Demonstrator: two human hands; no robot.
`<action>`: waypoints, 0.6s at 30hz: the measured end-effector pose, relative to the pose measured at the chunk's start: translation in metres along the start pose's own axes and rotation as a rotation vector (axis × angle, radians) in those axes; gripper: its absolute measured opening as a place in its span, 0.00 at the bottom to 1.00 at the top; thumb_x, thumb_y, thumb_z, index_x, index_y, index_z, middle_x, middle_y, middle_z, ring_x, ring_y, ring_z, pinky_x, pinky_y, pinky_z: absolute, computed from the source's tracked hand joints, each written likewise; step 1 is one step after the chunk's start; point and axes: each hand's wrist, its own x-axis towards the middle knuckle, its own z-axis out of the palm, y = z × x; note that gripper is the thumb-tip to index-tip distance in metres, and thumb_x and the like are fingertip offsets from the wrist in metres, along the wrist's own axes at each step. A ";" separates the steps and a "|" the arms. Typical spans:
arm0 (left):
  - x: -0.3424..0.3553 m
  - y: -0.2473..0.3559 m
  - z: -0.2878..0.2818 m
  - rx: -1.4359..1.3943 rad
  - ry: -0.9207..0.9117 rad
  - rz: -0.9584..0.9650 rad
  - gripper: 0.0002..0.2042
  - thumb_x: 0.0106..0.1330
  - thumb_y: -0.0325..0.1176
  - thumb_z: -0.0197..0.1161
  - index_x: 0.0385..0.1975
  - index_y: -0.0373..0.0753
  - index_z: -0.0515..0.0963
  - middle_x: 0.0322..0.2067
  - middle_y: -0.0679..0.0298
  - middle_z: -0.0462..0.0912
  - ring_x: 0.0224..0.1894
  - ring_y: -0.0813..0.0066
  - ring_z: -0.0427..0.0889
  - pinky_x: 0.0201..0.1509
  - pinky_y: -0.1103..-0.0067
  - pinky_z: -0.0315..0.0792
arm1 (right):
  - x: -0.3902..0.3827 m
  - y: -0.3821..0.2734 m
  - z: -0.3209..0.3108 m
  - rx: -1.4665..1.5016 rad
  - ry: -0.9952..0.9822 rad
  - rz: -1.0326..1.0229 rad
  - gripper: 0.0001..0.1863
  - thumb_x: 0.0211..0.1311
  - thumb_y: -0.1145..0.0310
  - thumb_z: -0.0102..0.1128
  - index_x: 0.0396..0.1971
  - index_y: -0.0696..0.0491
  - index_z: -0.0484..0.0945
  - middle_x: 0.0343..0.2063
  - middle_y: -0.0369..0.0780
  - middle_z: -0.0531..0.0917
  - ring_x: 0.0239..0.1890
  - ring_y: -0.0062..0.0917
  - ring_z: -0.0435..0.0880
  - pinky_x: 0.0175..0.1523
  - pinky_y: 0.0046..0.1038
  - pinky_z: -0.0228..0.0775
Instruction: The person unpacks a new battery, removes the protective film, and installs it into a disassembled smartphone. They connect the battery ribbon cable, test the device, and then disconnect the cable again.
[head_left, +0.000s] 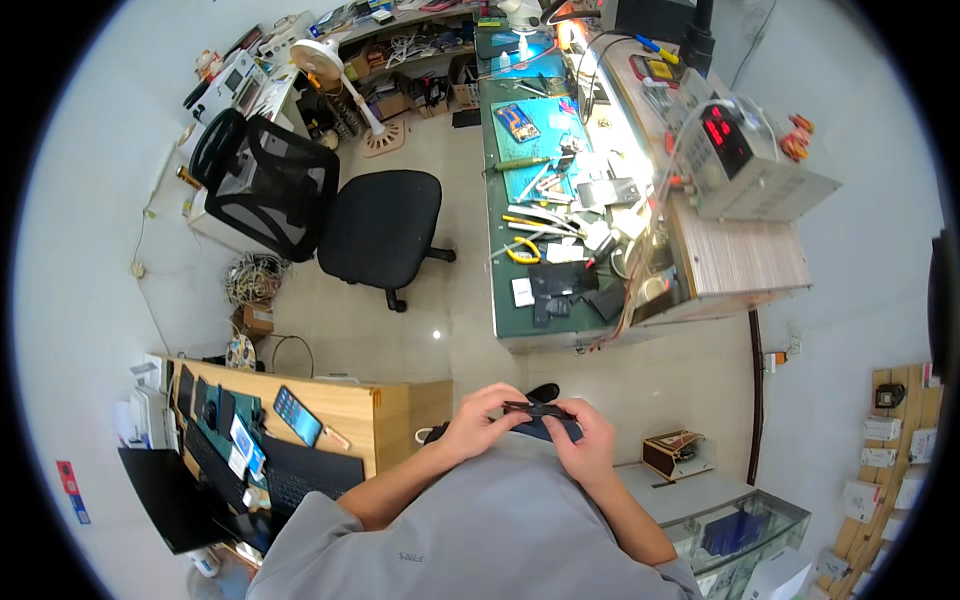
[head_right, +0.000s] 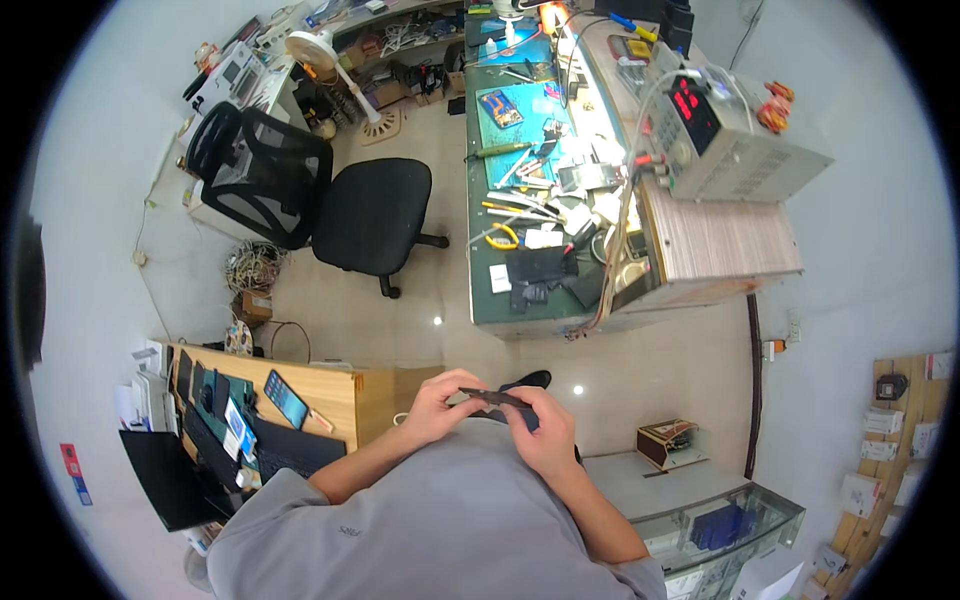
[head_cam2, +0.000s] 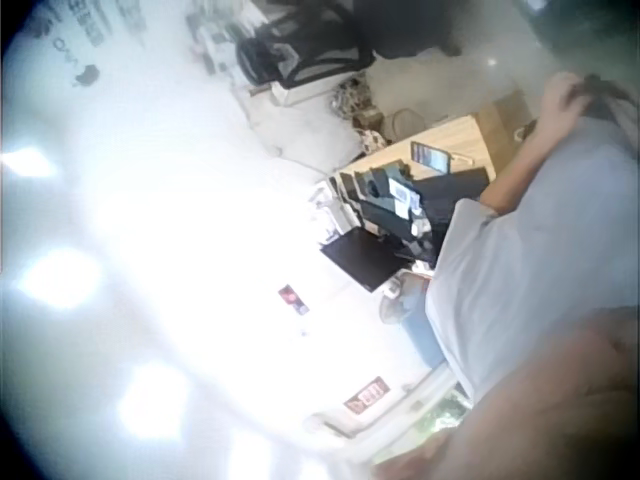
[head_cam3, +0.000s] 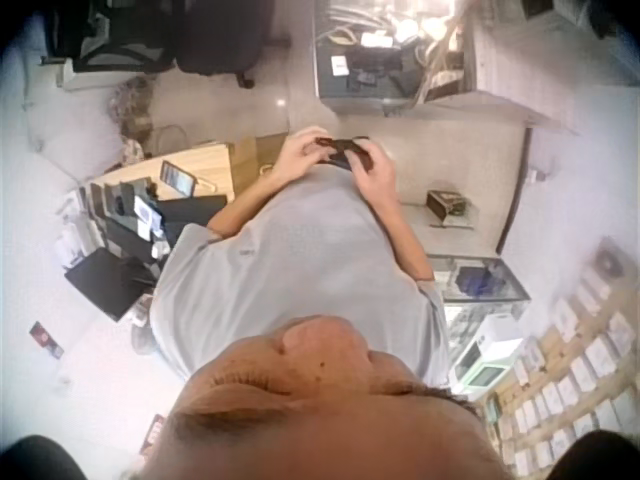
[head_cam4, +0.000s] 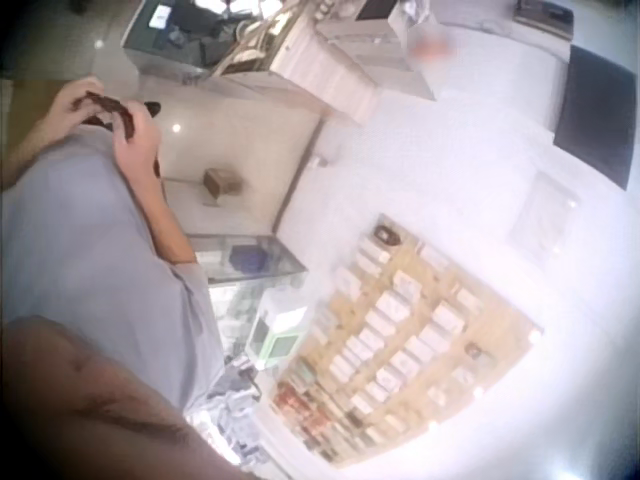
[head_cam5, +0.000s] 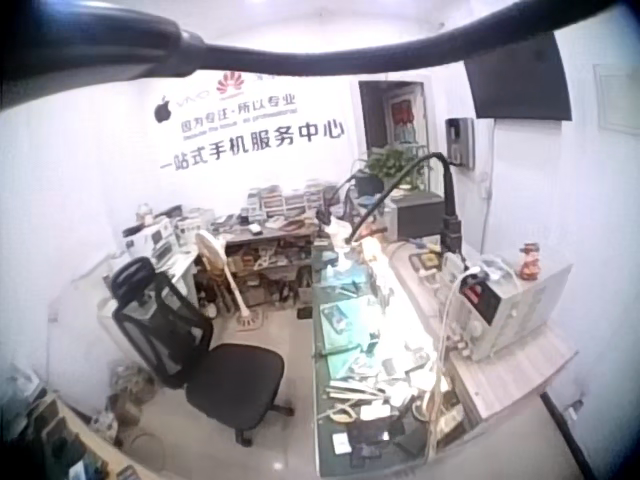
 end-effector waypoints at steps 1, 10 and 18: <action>0.017 -0.001 -0.011 0.038 -0.041 -0.012 0.09 0.65 0.22 0.71 0.44 0.34 0.84 0.43 0.58 0.85 0.42 0.67 0.85 0.47 0.75 0.79 | 0.017 0.003 0.002 -0.003 -0.001 0.044 0.11 0.61 0.79 0.70 0.43 0.59 0.84 0.37 0.44 0.89 0.38 0.32 0.90 0.45 0.28 0.81; 0.189 -0.036 -0.081 -0.171 -0.423 -0.275 0.20 0.65 0.23 0.71 0.57 0.33 0.78 0.45 0.63 0.84 0.43 0.71 0.85 0.48 0.76 0.78 | 0.153 0.008 0.032 0.151 0.238 0.436 0.12 0.65 0.77 0.68 0.48 0.59 0.84 0.36 0.44 0.89 0.36 0.32 0.90 0.44 0.28 0.81; 0.346 -0.101 -0.169 -0.745 -0.672 -0.886 0.22 0.81 0.38 0.54 0.70 0.38 0.69 0.59 0.61 0.79 0.60 0.72 0.81 0.64 0.73 0.76 | 0.278 -0.019 0.106 -0.510 0.612 0.077 0.15 0.54 0.86 0.67 0.42 0.56 0.89 0.45 0.42 0.88 0.53 0.38 0.87 0.57 0.35 0.81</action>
